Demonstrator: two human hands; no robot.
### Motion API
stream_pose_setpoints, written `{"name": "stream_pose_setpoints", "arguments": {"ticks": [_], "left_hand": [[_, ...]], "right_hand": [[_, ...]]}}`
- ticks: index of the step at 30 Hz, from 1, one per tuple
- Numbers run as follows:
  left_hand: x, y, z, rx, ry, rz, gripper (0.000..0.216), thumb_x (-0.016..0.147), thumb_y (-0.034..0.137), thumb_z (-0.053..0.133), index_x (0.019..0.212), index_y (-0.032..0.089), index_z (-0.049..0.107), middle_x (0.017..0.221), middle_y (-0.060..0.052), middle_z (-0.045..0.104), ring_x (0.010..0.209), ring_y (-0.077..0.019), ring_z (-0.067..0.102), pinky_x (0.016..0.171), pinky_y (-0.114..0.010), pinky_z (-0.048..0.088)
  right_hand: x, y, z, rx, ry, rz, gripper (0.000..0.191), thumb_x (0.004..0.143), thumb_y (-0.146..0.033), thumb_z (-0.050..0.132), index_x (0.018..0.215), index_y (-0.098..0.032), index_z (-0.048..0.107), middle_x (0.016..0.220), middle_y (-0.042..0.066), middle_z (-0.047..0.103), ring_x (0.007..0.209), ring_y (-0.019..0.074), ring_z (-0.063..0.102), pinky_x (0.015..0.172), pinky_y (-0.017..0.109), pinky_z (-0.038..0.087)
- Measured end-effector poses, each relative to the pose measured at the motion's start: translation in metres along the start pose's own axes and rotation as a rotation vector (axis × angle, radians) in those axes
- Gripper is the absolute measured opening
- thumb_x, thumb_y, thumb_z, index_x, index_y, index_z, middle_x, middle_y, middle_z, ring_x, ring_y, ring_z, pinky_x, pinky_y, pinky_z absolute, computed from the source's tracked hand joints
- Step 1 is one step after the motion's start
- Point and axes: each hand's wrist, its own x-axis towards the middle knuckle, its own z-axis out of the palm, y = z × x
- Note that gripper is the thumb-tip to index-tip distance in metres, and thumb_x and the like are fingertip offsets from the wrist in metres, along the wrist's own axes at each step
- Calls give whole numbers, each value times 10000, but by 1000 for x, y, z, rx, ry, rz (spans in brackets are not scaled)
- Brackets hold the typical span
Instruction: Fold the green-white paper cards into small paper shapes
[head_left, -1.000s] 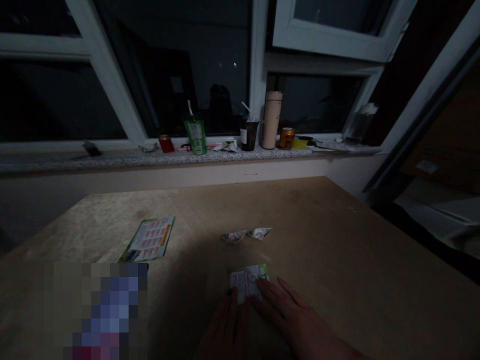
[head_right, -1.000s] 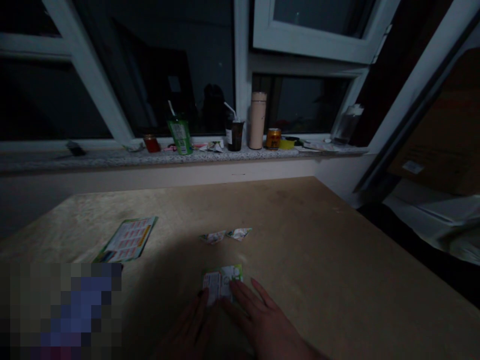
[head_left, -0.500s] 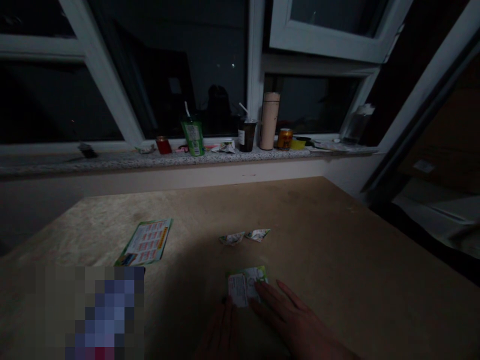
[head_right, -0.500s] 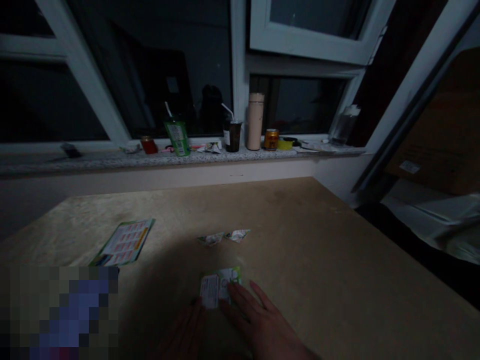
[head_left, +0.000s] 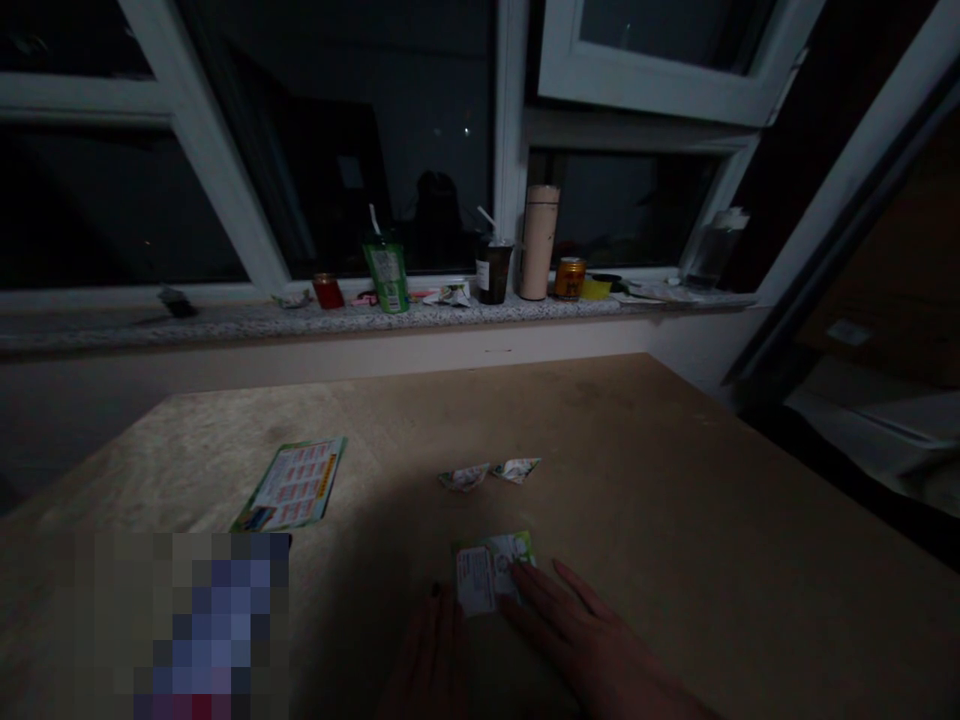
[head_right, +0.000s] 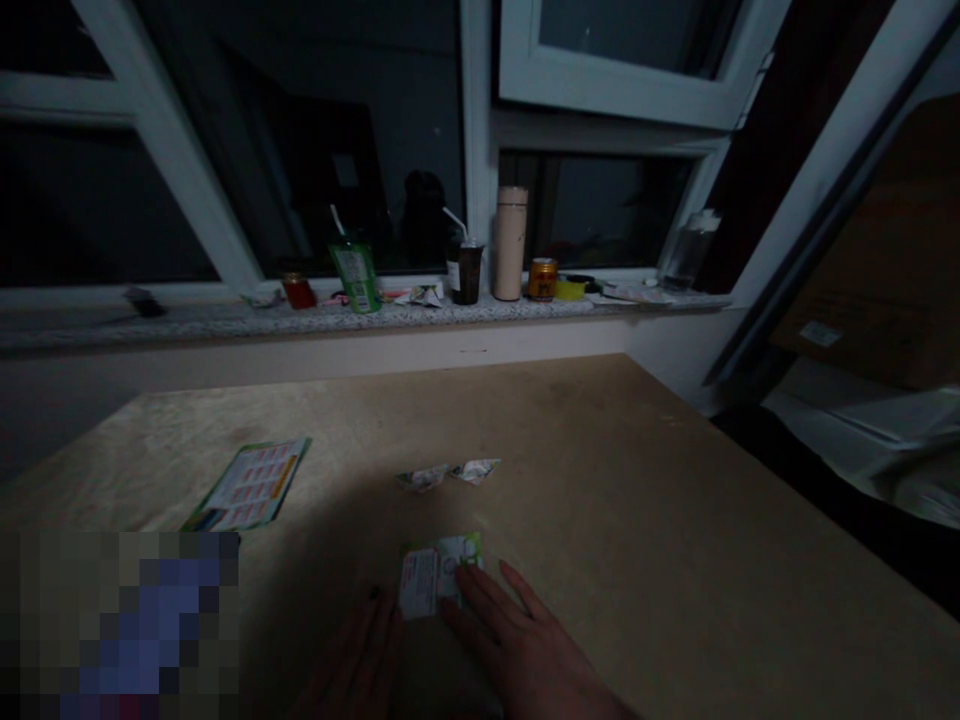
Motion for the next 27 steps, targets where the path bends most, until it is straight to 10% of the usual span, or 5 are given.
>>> {"name": "stream_pose_setpoints", "arguments": {"ticks": [6, 13, 27], "left_hand": [[9, -9, -15, -31, -32, -17, 468, 837, 186, 435, 1276, 92, 567, 1320, -142, 552, 1217, -303, 499, 977, -413, 403], [26, -28, -35, -215, -157, -123, 824, 712, 624, 636, 1316, 75, 524, 1409, -231, 409, 1260, -424, 407, 986, -534, 377], [57, -42, -38, -368, -181, -142, 566, 863, 384, 579, 1362, 147, 458, 1466, -169, 348, 1332, -337, 324, 1035, -508, 348]], "right_hand": [[0, 2, 2, 2, -15, 7, 753, 914, -460, 486, 1485, -249, 41, 1531, 48, 159, 1398, 255, 198, 1153, 508, 122], [-2, 2, 0, -95, 33, -110, 654, 941, -371, 478, 1480, -255, 125, 1500, 26, 271, 1396, 251, 198, 1160, 515, 34], [3, 6, 9, -174, -29, -250, 654, 967, -211, 422, 1482, -231, 18, 1517, 39, 197, 1400, 225, 172, 1161, 498, 51]]}}
